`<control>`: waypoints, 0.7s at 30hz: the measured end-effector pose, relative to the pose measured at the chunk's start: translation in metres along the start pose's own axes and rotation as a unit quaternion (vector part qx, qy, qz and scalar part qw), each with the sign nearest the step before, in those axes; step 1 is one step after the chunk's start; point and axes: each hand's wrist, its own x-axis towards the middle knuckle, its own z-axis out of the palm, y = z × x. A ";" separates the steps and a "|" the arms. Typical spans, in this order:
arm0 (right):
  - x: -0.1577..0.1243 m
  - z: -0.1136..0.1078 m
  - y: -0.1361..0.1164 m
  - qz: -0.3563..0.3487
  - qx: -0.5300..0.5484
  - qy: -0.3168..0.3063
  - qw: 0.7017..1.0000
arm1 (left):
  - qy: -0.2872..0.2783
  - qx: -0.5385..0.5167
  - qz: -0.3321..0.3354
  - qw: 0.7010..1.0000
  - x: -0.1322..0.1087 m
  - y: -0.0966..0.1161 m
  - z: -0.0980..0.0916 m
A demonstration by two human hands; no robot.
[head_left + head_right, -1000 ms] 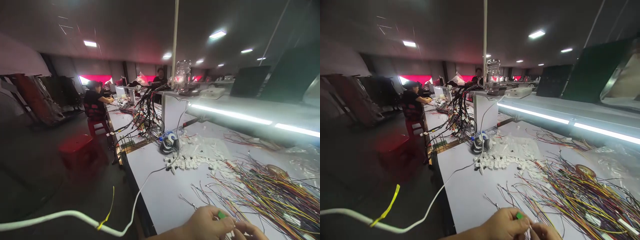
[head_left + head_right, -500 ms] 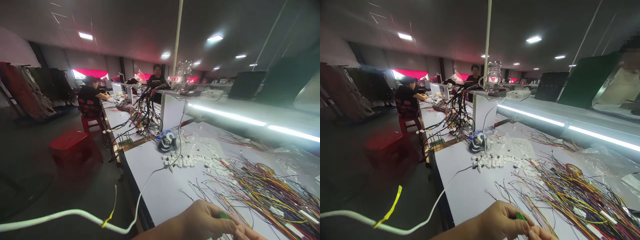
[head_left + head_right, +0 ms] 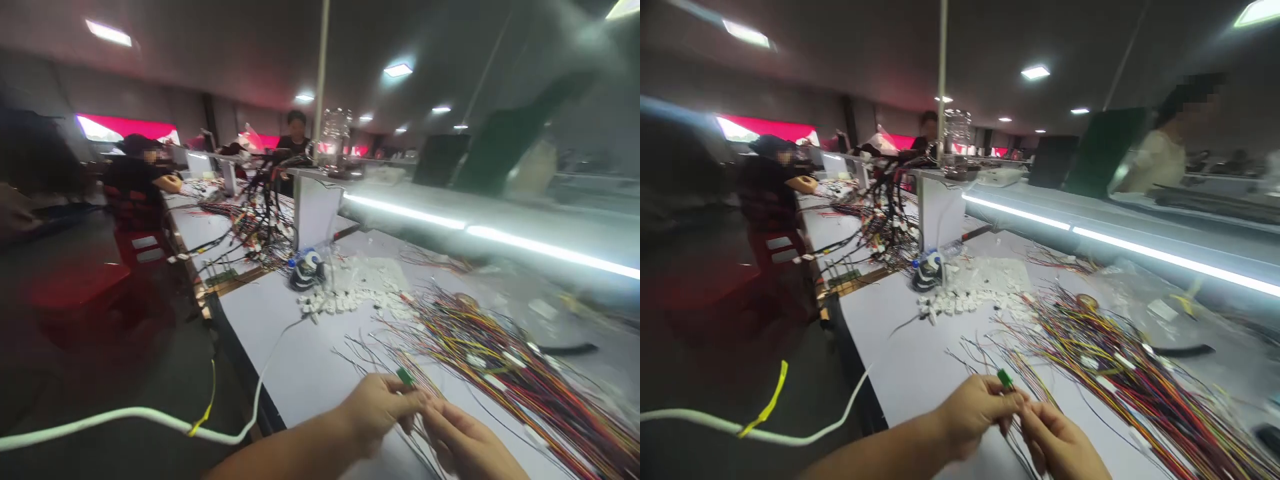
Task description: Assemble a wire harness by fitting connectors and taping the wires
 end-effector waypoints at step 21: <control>-0.247 -0.093 0.053 -0.103 -0.534 0.046 0.838 | 0.099 -0.074 -0.147 0.981 0.029 0.019 0.008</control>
